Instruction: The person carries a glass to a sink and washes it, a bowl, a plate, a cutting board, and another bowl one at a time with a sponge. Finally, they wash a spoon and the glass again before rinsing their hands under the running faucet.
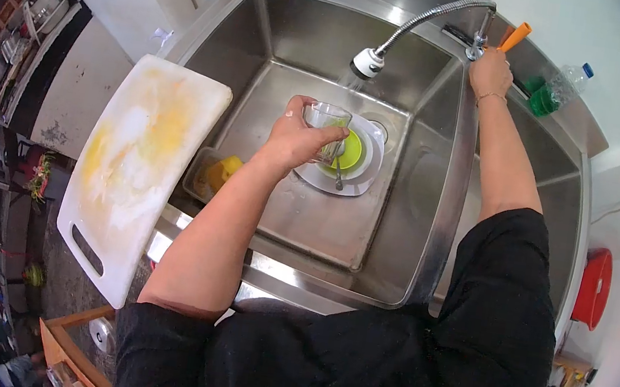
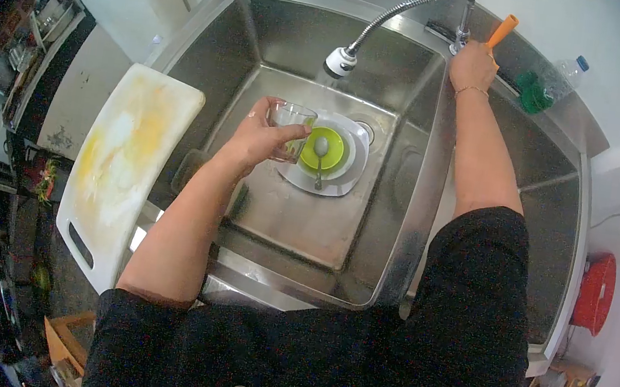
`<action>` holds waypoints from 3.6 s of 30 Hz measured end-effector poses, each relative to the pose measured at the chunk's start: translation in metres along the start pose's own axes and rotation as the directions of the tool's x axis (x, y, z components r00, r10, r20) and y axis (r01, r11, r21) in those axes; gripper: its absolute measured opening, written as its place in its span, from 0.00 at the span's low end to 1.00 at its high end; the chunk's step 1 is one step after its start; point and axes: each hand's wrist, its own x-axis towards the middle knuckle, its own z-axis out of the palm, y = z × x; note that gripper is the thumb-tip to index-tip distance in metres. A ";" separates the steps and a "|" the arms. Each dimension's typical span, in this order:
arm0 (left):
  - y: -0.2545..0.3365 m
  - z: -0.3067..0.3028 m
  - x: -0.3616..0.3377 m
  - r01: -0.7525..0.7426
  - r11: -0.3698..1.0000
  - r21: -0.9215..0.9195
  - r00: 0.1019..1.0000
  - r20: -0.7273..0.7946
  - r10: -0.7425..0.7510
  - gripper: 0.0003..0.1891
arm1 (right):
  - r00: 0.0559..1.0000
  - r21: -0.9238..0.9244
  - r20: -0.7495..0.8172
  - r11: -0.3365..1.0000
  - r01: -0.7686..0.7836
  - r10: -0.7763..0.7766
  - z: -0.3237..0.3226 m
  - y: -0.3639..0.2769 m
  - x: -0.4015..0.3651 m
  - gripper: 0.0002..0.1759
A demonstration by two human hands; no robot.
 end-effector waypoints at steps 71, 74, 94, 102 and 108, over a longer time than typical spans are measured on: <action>0.002 -0.037 0.016 0.139 0.927 -0.348 0.983 -0.065 -0.172 0.34 | -0.020 0.888 0.191 0.181 -0.422 -0.981 0.106 -0.230 -0.231 0.27; 0.000 -0.036 0.019 0.243 0.811 -0.533 0.964 0.037 -0.265 0.30 | -0.255 0.038 0.669 0.374 -0.927 -0.698 0.021 -0.179 -0.178 0.27; -0.073 0.049 0.048 0.498 0.348 -0.794 0.792 0.580 0.190 0.19 | 0.968 0.692 0.222 0.680 -0.241 0.117 -0.098 -0.198 -0.230 0.23; -0.042 0.057 0.035 0.489 0.428 -0.760 0.872 0.430 -0.232 0.17 | 0.863 0.717 0.491 0.505 -0.480 0.124 -0.086 -0.170 -0.215 0.16; -0.055 0.062 0.039 0.552 0.383 -0.741 0.833 0.506 -0.222 0.16 | 0.978 0.652 -0.133 0.729 0.207 -0.158 -0.109 -0.178 -0.250 0.19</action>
